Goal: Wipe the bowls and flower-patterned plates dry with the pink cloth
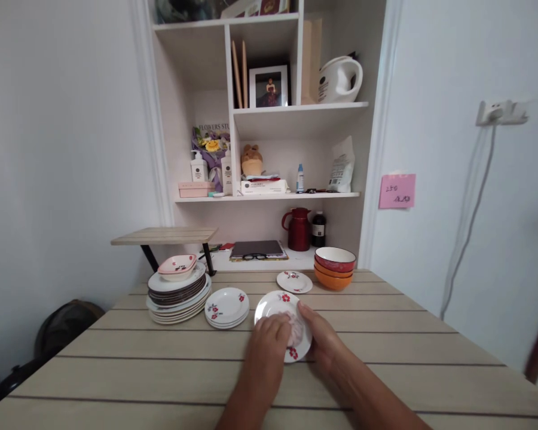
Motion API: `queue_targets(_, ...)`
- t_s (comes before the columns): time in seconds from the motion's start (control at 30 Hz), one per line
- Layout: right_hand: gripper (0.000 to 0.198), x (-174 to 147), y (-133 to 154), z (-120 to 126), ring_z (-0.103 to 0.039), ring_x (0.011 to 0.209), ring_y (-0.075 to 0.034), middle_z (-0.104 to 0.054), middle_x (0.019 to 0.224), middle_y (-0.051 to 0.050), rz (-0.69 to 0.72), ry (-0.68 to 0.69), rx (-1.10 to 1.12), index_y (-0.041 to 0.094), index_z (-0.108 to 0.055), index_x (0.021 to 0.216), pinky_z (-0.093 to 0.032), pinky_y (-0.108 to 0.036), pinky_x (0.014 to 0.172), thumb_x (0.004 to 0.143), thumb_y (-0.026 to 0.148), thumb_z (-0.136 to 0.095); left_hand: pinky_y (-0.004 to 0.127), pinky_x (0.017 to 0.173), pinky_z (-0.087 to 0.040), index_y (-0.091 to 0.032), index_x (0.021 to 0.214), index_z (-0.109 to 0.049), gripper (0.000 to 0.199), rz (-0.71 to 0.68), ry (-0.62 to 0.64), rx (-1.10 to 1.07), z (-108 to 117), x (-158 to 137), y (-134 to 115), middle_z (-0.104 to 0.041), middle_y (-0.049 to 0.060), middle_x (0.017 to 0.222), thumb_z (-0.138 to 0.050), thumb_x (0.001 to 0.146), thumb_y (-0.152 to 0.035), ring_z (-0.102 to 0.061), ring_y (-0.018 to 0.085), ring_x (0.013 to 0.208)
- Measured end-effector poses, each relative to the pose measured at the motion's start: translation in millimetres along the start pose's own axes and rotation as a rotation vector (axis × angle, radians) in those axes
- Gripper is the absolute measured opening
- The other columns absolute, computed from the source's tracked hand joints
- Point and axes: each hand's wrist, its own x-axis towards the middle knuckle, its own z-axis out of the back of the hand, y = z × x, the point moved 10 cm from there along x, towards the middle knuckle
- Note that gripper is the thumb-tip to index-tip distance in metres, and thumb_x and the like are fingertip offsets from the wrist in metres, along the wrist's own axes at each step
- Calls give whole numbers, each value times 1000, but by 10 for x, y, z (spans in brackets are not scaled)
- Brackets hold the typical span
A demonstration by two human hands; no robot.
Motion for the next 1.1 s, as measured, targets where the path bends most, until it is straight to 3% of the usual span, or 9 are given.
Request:
queue_targets(0.13, 23, -63, 32, -117, -66, 63, -17, -73, 71, 0, 65, 88, -13, 19, -63, 85, -52, -28, 62, 77, 36, -75, 38, 95, -48, -20, 125, -58, 39, -4, -32, 64, 12, 8, -34, -69, 5, 121, -53, 89, -5, -61, 21, 110)
queue_targets(0.27, 37, -118, -133, -191, -67, 63, -20, -76, 78, -4, -2, 112, -73, 19, -66, 97, -51, -30, 57, 75, 46, -75, 44, 92, -44, -23, 115, -64, 32, 205, -56, 245, 152, -1, 231, -70, 4, 118, -56, 89, -6, -62, 23, 106)
queue_targets(0.4, 37, -51, -215, -55, -71, 72, -24, -78, 89, -9, -50, 4, -44, 17, -65, 106, -54, -35, 62, 82, 45, -68, 44, 86, -44, -23, 115, -65, 33, 359, -35, 365, 275, -43, 433, -69, 5, 116, -58, 88, -6, -62, 24, 102)
queue_targets(0.5, 32, 48, -158, 104, -71, 70, -24, -78, 86, -9, -37, -73, 9, 16, -63, 107, -55, -36, 63, 87, 40, -62, 40, 81, -46, -23, 114, -66, 31, 322, -11, 356, 215, -38, 358, -69, 4, 113, -62, 87, -8, -62, 23, 99)
queue_targets(0.6, 29, 118, -50, 191, -71, 69, -23, -78, 83, -8, 2, -88, 62, 16, -63, 105, -55, -35, 64, 88, 40, -61, 38, 82, -46, -25, 111, -67, 29, 200, -25, 271, 102, -15, 136, -69, 3, 112, -64, 86, -10, -61, 22, 99)
queue_targets(0.77, 32, 20, 152, 35, -67, 66, -18, -75, 76, -2, 125, 13, 19, 17, -65, 95, -51, -27, 60, 76, 41, -75, 37, 84, -48, -27, 114, -66, 32, 26, -26, 138, 48, 14, -102, -68, 3, 114, -59, 88, -9, -61, 20, 98)
queue_targets(0.93, 41, -207, 94, -290, -64, 64, -15, -74, 77, -1, 104, 164, -92, 18, -67, 90, -48, -24, 57, 68, 49, -81, 40, 86, -49, -24, 122, -62, 41, 153, -91, 215, 248, 16, 147, -67, 7, 117, -54, 87, -5, -61, 23, 105)
queue_targets(1.1, 43, -199, -118, -268, -66, 62, -18, -76, 78, -4, 8, 117, -100, 18, -67, 99, -47, -26, 53, 73, 51, -75, 40, 82, -49, -22, 122, -63, 39, 293, -140, 354, 324, -32, 342, -68, 9, 113, -54, 88, -6, -62, 24, 102)
